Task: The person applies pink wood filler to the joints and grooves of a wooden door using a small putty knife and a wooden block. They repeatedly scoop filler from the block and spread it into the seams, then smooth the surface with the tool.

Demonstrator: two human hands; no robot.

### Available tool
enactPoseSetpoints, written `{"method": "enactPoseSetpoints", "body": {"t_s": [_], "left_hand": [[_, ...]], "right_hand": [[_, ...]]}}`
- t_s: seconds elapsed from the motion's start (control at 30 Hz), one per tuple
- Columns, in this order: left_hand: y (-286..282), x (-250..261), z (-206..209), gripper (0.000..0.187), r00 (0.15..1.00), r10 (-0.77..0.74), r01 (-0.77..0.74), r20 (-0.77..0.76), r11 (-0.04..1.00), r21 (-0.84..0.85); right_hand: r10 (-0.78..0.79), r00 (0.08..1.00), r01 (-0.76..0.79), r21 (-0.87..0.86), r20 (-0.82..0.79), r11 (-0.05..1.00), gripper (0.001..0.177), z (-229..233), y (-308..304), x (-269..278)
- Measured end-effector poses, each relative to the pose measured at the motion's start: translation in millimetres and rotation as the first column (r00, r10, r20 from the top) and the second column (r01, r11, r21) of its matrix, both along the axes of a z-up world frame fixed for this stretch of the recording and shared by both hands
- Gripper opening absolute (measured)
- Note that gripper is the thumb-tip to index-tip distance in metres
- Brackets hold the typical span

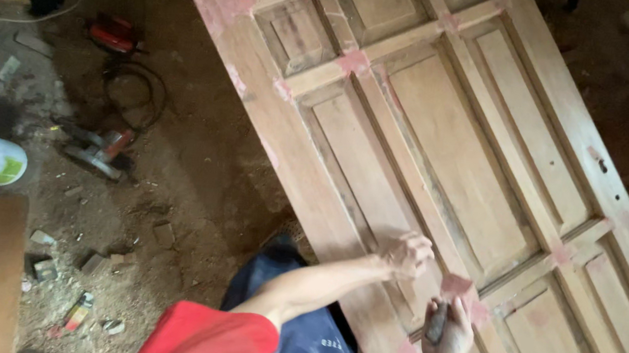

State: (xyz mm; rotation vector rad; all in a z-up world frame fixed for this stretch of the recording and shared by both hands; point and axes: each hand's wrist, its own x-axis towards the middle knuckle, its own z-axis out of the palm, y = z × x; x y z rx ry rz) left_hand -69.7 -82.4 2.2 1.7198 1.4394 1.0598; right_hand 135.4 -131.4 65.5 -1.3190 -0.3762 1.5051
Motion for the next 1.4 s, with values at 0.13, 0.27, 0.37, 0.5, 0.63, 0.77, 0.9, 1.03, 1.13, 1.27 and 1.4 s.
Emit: {"method": "enactPoseSetpoints", "body": {"t_s": [0.13,0.27,0.37,0.5,0.63,0.77,0.9,1.03,1.13,1.27,1.4], "left_hand": [[-3.3,-50.4,9.9,0.015,0.994,0.110,-0.112,0.022,0.990,0.087],[21.5,-107.1,24.5,0.014,0.986,0.166,-0.166,0.017,0.986,-0.021],[53.7,-156.2,27.8,0.014,0.968,0.244,-0.248,0.051,0.965,0.083],[136.3,-233.4,12.8,0.013,0.967,0.253,-0.249,0.011,0.941,0.229],[234.9,-328.1,-8.3,0.017,0.983,0.179,-0.167,-0.031,0.958,0.232],[313.0,-399.8,-31.3,0.022,0.962,0.169,-0.146,-0.215,0.982,0.119],[375.9,-435.3,-54.4,0.017,0.950,0.089,-0.074,-0.300,0.995,0.061],[409.1,-437.7,-66.9,0.012,0.911,0.137,-0.088,-0.390,0.986,0.141],[413.9,-435.8,-67.8,0.012,0.904,0.154,-0.094,-0.399,0.982,0.166],[413.6,-437.7,-60.5,0.012,0.897,0.155,-0.105,-0.414,0.985,0.140],[418.0,-436.0,-59.7,0.011,0.906,0.156,-0.100,-0.392,0.982,0.160]], "right_hand": [[0.007,0.997,-0.002,-0.068,0.080,0.998,0.025,4.7,4.9,-43.1],[0.056,0.983,-0.035,-0.118,0.173,0.992,0.036,26.7,23.7,-96.4],[0.131,0.954,-0.096,-0.138,0.270,0.986,0.039,40.7,56.3,-141.1],[0.210,0.909,-0.197,-0.073,0.359,0.978,0.037,48.9,131.1,-215.8],[0.257,0.787,-0.284,-0.040,0.561,0.958,0.040,45.6,229.3,-317.2],[0.404,0.575,-0.242,-0.324,0.711,0.915,0.039,21.1,323.5,-393.0],[0.108,0.234,-0.315,-0.030,0.966,0.949,0.029,-30.0,399.6,-430.1],[0.082,0.131,-0.302,-0.039,0.988,0.953,0.032,-79.0,451.2,-440.1],[0.037,0.053,-0.351,-0.016,0.998,0.936,0.030,-99.7,473.3,-446.3],[0.102,-0.058,-0.264,-0.114,0.993,0.958,0.034,-97.6,497.7,-468.7],[0.324,-0.080,-0.253,-0.334,0.943,0.908,0.060,-72.7,514.5,-478.8]]}}
